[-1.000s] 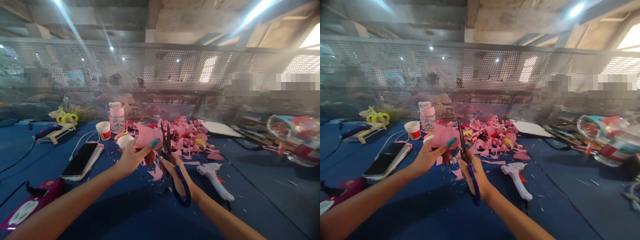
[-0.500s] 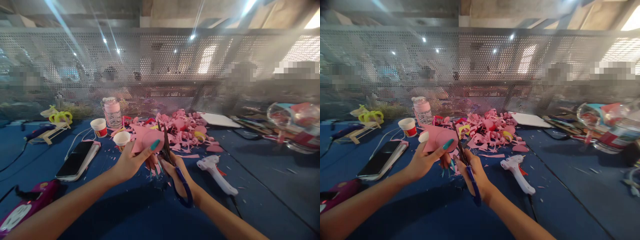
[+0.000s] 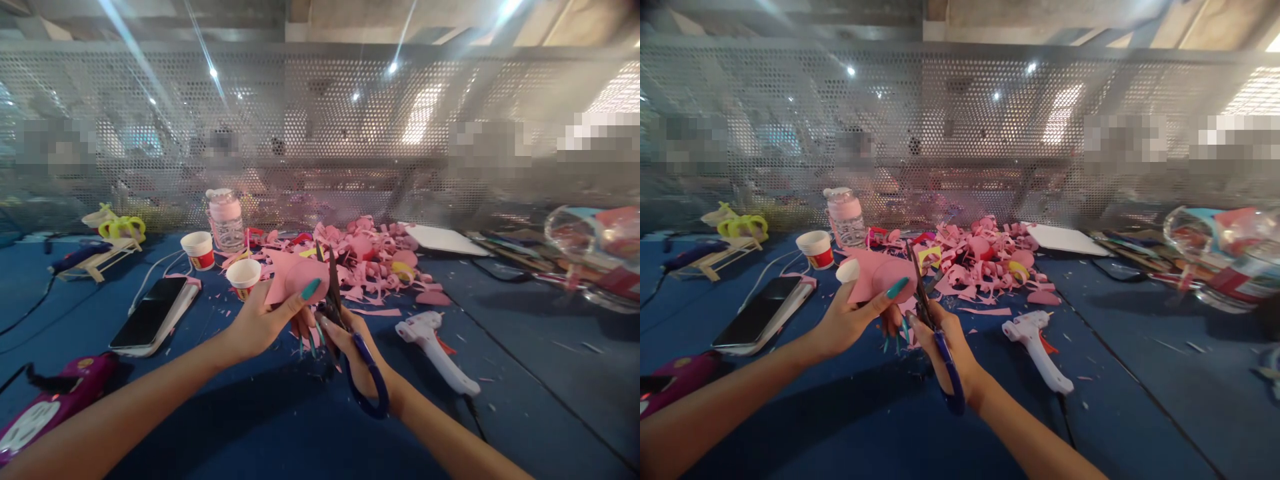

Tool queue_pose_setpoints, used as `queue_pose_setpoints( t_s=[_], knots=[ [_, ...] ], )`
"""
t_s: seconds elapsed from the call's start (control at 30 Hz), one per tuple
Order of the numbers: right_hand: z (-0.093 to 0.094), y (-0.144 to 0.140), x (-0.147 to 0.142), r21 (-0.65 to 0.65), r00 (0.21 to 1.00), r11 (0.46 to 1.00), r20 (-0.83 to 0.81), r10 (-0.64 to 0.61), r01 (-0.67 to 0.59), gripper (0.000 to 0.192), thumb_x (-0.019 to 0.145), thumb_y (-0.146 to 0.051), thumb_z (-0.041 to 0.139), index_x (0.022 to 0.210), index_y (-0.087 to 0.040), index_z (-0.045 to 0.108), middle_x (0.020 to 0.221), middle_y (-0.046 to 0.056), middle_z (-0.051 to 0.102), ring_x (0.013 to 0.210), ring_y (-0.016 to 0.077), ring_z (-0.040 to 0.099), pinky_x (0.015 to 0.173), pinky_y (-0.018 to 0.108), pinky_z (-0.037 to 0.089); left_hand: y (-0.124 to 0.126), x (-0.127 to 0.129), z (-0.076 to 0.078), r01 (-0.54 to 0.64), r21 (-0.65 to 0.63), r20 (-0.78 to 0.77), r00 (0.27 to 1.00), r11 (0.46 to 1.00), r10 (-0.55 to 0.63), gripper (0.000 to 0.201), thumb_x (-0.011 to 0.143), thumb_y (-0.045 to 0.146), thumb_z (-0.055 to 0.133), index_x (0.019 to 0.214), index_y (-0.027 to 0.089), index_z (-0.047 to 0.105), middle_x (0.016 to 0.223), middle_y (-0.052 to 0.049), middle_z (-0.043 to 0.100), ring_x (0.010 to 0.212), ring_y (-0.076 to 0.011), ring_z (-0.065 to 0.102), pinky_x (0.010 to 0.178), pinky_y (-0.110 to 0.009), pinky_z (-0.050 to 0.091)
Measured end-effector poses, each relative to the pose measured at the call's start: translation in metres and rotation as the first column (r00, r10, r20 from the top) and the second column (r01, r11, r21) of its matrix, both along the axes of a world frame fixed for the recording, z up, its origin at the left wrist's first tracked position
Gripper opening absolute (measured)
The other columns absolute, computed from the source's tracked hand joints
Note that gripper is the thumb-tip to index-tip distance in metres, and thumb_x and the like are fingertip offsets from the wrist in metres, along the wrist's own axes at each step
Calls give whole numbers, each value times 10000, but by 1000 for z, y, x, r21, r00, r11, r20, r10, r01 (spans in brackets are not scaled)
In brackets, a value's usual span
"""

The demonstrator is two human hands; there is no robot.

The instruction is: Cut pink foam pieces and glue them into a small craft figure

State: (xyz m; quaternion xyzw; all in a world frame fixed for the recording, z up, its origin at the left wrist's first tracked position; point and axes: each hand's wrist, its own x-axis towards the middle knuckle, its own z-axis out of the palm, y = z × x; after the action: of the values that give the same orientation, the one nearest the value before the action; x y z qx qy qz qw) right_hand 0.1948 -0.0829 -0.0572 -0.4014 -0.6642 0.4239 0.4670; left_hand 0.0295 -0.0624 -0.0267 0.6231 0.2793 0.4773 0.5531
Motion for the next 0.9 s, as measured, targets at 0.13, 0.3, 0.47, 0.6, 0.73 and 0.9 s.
queue_pose_setpoints(
  t_s=[0.13, 0.3, 0.47, 0.6, 0.73, 0.9],
  knots=[
    [-2, 0, 0, -63, 999, 997, -40, 35, -38, 372, 846, -514, 462, 1000, -204, 600, 708, 5, 537, 695, 164, 504, 634, 265, 443, 0, -1, 1, -6, 14, -28, 1000, 1000, 7, 378, 795, 459, 589, 652, 109, 577, 562, -37, 638, 480, -102, 599, 476, -192, 516],
    [-2, -1, 0, -79, 995, 995, -82, 57, -64, 362, 829, -520, 495, 952, -199, 608, 669, -12, 481, 633, 129, 452, 572, 232, 409, -2, -2, 3, -19, 32, -82, 996, 999, 22, 389, 821, 461, 554, 658, 109, 588, 568, -44, 640, 504, -111, 608, 490, -200, 511],
    [-3, -1, 0, -138, 993, 988, -105, 56, -70, 334, 845, -485, 497, 993, -196, 576, 639, -34, 420, 556, 97, 381, 506, 215, 361, -3, -1, 7, -34, 32, -91, 995, 999, 37, 422, 788, 504, 574, 634, 111, 582, 556, -47, 633, 484, -111, 591, 484, -208, 513],
    [-7, 0, 1, -154, 992, 985, -114, 58, -75, 308, 852, -465, 500, 973, -186, 548, 627, -46, 396, 535, 83, 359, 492, 206, 341, -4, 0, 9, -26, 24, -115, 993, 999, 28, 430, 784, 507, 576, 614, 112, 580, 551, -46, 629, 488, -105, 587, 491, -199, 508],
    [-8, 1, 2, -123, 992, 989, -105, 66, -79, 337, 852, -475, 493, 996, -173, 529, 633, -44, 408, 525, 81, 358, 479, 205, 337, -5, 0, 7, -33, 22, -111, 993, 999, 35, 432, 781, 513, 575, 612, 116, 569, 554, -47, 629, 492, -106, 587, 493, -204, 508],
    [-3, 1, 1, -49, 997, 997, -62, 51, -54, 338, 839, -489, 496, 946, -172, 549, 705, -10, 474, 600, 108, 413, 543, 226, 388, -5, 1, 6, -46, 16, -122, 991, 999, 48, 441, 784, 521, 566, 610, 116, 568, 553, -50, 629, 492, -110, 589, 497, -214, 508]
  ],
)
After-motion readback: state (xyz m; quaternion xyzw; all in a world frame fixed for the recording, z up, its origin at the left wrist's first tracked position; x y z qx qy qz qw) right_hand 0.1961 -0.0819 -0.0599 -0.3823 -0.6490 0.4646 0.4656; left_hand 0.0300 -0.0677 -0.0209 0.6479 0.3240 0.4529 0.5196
